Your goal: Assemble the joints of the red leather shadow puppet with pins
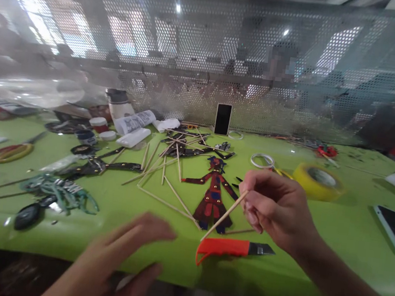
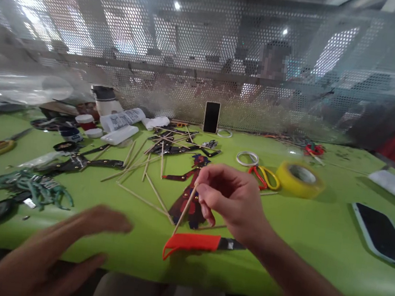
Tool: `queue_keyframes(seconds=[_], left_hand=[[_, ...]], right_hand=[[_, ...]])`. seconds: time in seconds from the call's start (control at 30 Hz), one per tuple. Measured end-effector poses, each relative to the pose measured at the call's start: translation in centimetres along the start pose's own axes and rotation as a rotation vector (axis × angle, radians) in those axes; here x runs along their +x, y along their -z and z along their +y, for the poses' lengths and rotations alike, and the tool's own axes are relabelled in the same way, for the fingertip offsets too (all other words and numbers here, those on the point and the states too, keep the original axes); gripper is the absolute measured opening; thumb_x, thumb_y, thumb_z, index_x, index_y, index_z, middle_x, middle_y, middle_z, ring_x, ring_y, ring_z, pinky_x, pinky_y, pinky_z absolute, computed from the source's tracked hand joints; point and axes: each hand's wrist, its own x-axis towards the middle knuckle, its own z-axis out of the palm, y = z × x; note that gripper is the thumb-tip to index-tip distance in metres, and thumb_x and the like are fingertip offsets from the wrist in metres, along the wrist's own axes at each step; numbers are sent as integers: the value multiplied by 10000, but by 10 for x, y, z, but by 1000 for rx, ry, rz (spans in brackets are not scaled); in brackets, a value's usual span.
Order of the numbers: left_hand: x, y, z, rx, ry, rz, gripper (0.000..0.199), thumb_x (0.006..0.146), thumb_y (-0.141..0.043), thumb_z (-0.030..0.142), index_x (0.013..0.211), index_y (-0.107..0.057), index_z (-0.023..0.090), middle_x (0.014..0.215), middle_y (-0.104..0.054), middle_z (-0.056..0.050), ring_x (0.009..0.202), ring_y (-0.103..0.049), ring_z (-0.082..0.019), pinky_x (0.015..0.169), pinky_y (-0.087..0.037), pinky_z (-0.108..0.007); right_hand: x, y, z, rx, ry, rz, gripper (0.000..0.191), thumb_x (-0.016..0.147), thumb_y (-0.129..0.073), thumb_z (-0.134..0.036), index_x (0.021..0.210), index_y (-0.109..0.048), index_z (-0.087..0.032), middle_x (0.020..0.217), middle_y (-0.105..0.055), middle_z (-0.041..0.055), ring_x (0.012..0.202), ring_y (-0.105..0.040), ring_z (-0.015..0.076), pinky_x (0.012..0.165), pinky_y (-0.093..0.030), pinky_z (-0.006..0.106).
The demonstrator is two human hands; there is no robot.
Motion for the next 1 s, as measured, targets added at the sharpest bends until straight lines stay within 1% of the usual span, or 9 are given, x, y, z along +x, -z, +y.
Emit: queue_keyframes(seconds=[0.03,0.07,0.13,0.17,0.23,0.37,0.53,0.7,1.0], left_hand=[[26,-6,11,-75,-41,9,332,891,-615,188,1210,-598,278,1147,-701,-47,1041,-685,-191,885,-591,-272],[51,-13,22,-164,-117,45,306,896,-611,160,1184,-583,261,1113,-694,-52,1035,-677,-189,876,-590,-283],[91,-24,39,-271,-216,136,232,898,-624,125,1102,-599,231,1042,-678,-49,915,-674,-166,780,-590,-270],[105,-28,45,-297,-251,177,202,898,-636,125,1079,-611,208,1032,-673,-57,889,-669,-161,755,-583,-269],[119,-33,52,-302,-304,228,134,894,-639,101,1000,-635,183,958,-670,-45,829,-661,-142,708,-559,-251],[115,-35,53,-241,-356,261,142,882,-626,46,951,-654,166,912,-677,-22,793,-648,-102,685,-520,-203],[109,-36,54,-208,-288,268,148,839,-624,11,895,-673,139,828,-658,9,680,-587,-50,633,-477,-154],[113,-38,60,-228,-282,265,90,845,-636,41,843,-677,121,790,-648,-3,664,-573,-52,620,-465,-162],[110,-35,66,-228,-346,246,163,834,-583,-6,776,-670,119,732,-630,-11,625,-542,-67,577,-448,-185]], right_hand=[[0,0,1,-12,6,0,58,837,-703,-134,801,-691,-178,630,-606,-41,426,-520,42,357,-437,122],[0,0,2,-24,19,5,54,840,-707,-142,802,-687,-175,631,-602,-42,422,-514,40,359,-438,124],[0,2,4,-33,53,23,52,841,-717,-159,807,-679,-171,619,-585,-49,407,-502,38,353,-431,127],[0,3,5,-25,65,26,55,838,-725,-169,811,-677,-170,605,-573,-54,399,-495,39,347,-424,128],[-2,5,7,2,76,21,71,824,-748,-178,828,-677,-171,585,-561,-60,391,-486,40,342,-415,130],[-5,7,8,3,68,11,87,822,-761,-168,858,-683,-180,586,-565,-63,408,-479,36,364,-429,128],[-7,4,6,-33,77,30,39,889,-702,-180,853,-689,-188,594,-541,-66,432,-486,26,392,-448,111],[-8,1,4,-26,113,-2,57,889,-699,-147,877,-702,-203,614,-560,-66,452,-506,17,419,-465,94],[-13,-2,2,-49,165,-29,137,858,-704,-79,904,-704,-208,672,-607,-52,500,-525,14,453,-473,84]])
